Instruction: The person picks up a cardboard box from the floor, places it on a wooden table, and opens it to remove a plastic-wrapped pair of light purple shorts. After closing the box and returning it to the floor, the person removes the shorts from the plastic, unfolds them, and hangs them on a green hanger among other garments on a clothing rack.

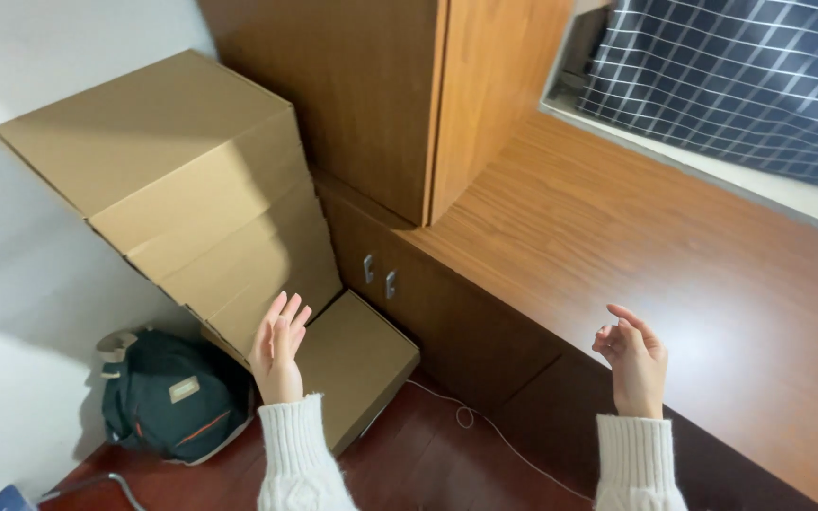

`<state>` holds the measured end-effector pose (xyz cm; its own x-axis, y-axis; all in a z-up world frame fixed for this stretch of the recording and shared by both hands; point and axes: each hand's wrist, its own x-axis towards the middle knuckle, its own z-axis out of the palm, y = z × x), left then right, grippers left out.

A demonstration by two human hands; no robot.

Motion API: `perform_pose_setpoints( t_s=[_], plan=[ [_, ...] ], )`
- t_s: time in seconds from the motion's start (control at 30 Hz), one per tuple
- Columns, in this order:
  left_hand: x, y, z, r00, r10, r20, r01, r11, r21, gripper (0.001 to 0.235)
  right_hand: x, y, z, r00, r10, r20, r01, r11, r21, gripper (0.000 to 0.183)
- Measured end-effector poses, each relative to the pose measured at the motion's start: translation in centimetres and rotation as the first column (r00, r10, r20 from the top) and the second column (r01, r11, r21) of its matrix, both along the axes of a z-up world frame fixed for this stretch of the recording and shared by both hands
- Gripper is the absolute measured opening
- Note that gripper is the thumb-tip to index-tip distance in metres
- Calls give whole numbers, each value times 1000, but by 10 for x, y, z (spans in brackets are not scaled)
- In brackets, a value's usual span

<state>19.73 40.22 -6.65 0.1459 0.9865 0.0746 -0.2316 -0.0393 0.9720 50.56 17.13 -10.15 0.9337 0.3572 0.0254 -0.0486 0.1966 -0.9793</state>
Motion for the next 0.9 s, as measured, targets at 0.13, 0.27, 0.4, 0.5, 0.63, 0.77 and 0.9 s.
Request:
perform_pose_setpoints(
  t_s=[0.13,0.27,0.4,0.5,0.63,0.77,0.9],
  plan=[
    [-4,9,-1,996,87,-14,-87,996,4,40,9,42,6,994,108,-14,-108,994,2,23],
    [-10,5,-6,984,179,-2,-179,984,8,41,22,80,2,978,206,-44,-207,978,-9,23],
    [-3,-17,2,956,289,46,-288,957,-16,44,36,113,11,937,344,-65,-346,938,-14,23],
    [4,-37,0,926,375,52,-374,927,-17,44,51,132,16,896,440,-56,-442,896,-33,23],
    [18,-63,-19,887,461,36,-459,887,-48,47,63,149,4,830,555,-59,-557,829,-45,22],
    [40,-81,-43,901,433,9,-431,899,-82,50,57,158,-21,758,643,-107,-651,755,-74,22],
    [49,-87,-59,918,390,-76,-396,912,-102,45,43,163,-42,702,698,-143,-712,695,-103,22]
  ],
)
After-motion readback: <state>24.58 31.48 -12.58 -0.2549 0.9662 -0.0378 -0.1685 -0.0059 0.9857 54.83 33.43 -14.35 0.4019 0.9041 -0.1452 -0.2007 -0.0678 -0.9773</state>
